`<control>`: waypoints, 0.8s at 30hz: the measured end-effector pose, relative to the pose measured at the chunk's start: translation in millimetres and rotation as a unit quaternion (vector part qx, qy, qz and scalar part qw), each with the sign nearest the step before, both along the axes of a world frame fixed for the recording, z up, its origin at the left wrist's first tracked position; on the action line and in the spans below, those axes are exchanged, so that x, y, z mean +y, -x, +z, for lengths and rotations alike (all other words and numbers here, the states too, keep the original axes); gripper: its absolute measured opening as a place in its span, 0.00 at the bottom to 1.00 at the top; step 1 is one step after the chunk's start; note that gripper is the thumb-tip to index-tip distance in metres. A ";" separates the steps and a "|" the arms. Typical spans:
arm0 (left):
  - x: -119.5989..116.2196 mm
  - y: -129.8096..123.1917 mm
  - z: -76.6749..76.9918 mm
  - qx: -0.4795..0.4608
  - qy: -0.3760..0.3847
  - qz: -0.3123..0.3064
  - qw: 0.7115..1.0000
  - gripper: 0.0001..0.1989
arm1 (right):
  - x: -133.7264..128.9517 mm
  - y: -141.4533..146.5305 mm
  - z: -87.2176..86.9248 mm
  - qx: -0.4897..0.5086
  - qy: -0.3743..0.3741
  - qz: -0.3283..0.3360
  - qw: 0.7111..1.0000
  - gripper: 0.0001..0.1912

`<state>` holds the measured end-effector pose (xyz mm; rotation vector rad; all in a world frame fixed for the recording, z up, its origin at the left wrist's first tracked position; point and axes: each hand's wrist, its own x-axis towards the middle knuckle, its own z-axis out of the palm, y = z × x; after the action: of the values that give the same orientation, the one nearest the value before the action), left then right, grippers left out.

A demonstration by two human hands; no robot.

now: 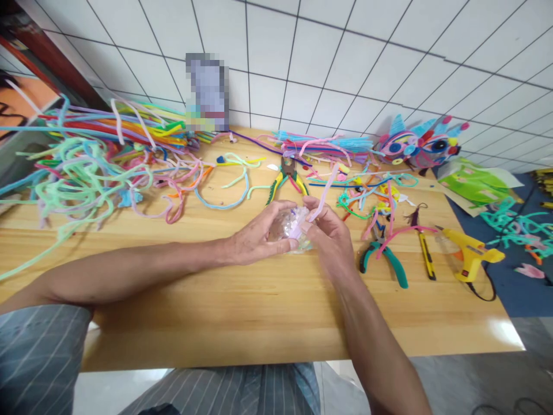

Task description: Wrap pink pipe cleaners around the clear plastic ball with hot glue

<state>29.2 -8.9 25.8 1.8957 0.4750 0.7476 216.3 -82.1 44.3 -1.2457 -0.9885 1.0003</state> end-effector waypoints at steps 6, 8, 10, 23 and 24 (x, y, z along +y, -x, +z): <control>2.1 0.4 -5.9 -0.026 -0.032 -0.007 0.999 0.34 | 1.4 -4.3 -2.5 0.004 -0.001 -0.008 1.000 0.13; 2.9 0.2 -8.3 -0.031 -0.039 -0.012 0.999 0.34 | 1.8 -5.2 -4.4 0.002 0.001 -0.011 1.000 0.12; 3.7 0.0 -10.6 -0.032 -0.040 -0.014 0.999 0.34 | 1.7 -5.4 -6.1 0.000 0.005 -0.009 1.000 0.13; 1.8 1.6 7.6 0.039 0.015 0.003 0.999 0.39 | -1.0 -3.4 -7.0 -0.028 -0.003 0.008 1.000 0.13; 1.5 1.5 11.9 0.054 0.023 0.004 0.998 0.36 | -1.3 -3.4 -7.1 -0.034 -0.006 0.010 0.999 0.13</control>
<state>27.6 -7.4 37.6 1.8991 0.5632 0.6357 219.7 -83.4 37.2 -1.2687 -1.0613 0.9708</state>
